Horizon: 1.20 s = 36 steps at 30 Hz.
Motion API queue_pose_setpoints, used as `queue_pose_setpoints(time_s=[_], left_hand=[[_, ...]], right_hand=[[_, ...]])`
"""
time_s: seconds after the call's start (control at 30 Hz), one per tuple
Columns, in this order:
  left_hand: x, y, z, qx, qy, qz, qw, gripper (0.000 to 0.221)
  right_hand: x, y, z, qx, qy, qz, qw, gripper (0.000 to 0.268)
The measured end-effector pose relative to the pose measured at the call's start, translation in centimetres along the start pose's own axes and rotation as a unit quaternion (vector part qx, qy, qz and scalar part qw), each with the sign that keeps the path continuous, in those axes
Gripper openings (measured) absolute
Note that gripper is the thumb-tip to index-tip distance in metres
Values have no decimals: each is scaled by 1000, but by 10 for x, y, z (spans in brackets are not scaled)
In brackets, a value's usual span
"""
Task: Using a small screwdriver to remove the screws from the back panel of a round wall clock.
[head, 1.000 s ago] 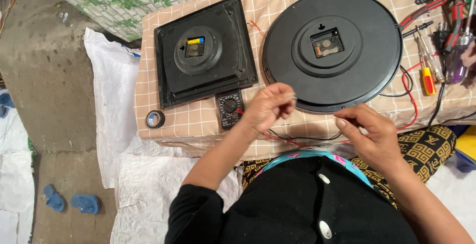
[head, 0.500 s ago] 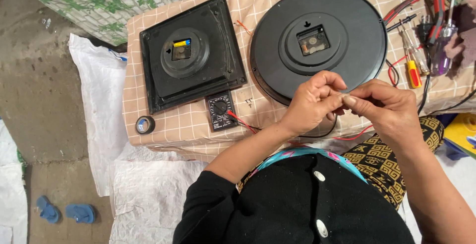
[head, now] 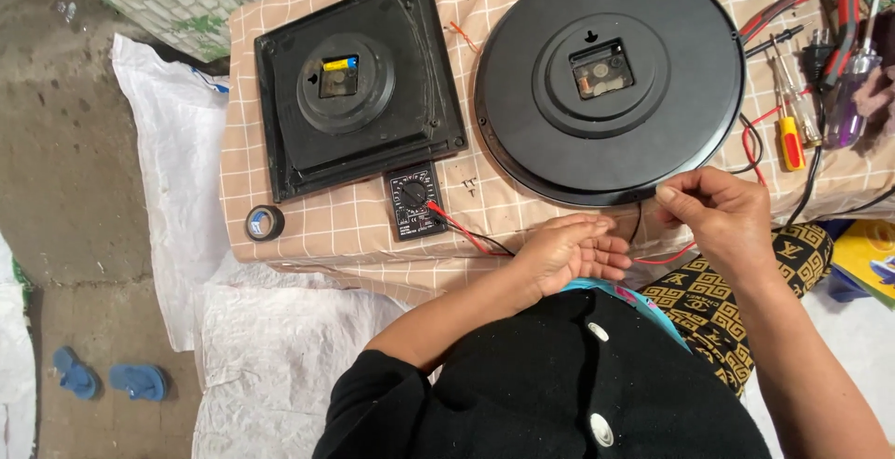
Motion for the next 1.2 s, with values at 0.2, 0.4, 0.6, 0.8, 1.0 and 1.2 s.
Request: queue_pose_setpoints(time_s=[0.2, 0.4, 0.6, 0.8, 1.0, 1.2], left_hand=[[9, 4, 11, 32, -17, -88, 995, 30], [11, 4, 10, 36, -35, -117, 992, 33], [20, 15, 19, 57, -24, -129, 990, 48], [25, 20, 24, 67, -27, -140, 988, 42], [16, 12, 16, 49, -19, -121, 991, 45], [21, 17, 20, 57, -26, -110, 992, 54]], right_hand=[[-31, -7, 6, -44, -15, -48, 998, 11], [-31, -24, 2, -67, -57, -2, 996, 14], [-41, -32, 4, -108, -83, 56, 989, 13], [-43, -40, -1, -120, -82, 106, 984, 9], [-47, -43, -4, -138, -56, 65, 987, 14], [-43, -46, -5, -138, -12, 14, 990, 20]])
Point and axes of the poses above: each hand's wrist, its own z-axis towards the middle knuckle, its own y-axis out of the back of the hand, x = y × z, the point moved 3 cm from there along z, towards the middle knuckle
